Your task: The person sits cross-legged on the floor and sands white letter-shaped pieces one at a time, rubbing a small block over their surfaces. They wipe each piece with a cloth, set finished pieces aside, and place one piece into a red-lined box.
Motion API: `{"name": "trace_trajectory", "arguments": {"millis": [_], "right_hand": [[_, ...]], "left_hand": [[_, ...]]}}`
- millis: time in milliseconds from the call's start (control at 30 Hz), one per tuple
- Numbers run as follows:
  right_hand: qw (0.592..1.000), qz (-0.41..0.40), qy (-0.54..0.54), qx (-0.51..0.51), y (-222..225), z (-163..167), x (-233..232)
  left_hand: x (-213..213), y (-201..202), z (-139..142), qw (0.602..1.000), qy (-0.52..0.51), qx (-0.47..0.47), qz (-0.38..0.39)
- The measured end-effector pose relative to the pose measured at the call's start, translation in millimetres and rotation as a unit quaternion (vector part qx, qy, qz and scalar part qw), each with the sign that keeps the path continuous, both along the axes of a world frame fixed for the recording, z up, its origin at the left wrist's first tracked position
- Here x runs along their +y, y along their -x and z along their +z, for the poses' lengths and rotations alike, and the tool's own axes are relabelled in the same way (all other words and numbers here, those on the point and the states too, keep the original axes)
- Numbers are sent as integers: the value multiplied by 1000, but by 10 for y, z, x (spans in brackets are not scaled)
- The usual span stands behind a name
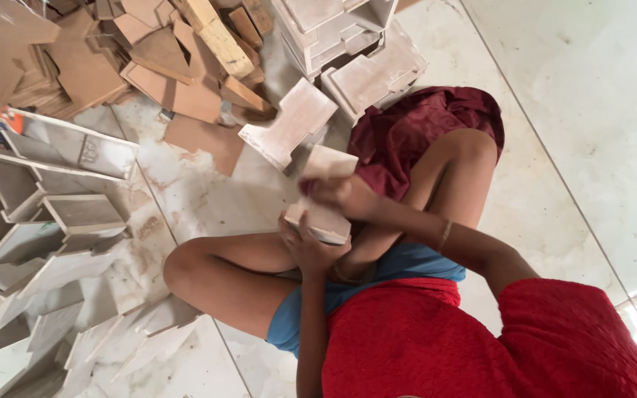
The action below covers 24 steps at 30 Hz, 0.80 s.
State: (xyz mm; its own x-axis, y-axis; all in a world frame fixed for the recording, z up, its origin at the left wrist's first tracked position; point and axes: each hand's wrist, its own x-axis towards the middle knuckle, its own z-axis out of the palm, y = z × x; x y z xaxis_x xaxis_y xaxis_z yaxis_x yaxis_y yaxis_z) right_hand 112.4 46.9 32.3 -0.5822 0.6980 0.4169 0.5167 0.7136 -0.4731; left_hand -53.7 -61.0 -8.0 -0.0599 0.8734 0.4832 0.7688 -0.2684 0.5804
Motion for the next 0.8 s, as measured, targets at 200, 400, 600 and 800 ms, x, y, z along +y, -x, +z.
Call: {"name": "trace_trajectory", "arguments": {"millis": [200, 400, 600, 800], "right_hand": [[994, -104, 43, -10, -41, 34, 522], [997, 33, 33, 69, 211, 130, -282], [992, -90, 88, -17, -110, 74, 482], [998, -22, 56, 36, -35, 59, 262]], "left_hand": [[12, -21, 34, 1000, 11, -9, 13], [28, -30, -29, 1000, -28, -9, -1], [-14, -64, -43, 1000, 24, -4, 9], [51, -57, -8, 1000, 26, -6, 10]]}}
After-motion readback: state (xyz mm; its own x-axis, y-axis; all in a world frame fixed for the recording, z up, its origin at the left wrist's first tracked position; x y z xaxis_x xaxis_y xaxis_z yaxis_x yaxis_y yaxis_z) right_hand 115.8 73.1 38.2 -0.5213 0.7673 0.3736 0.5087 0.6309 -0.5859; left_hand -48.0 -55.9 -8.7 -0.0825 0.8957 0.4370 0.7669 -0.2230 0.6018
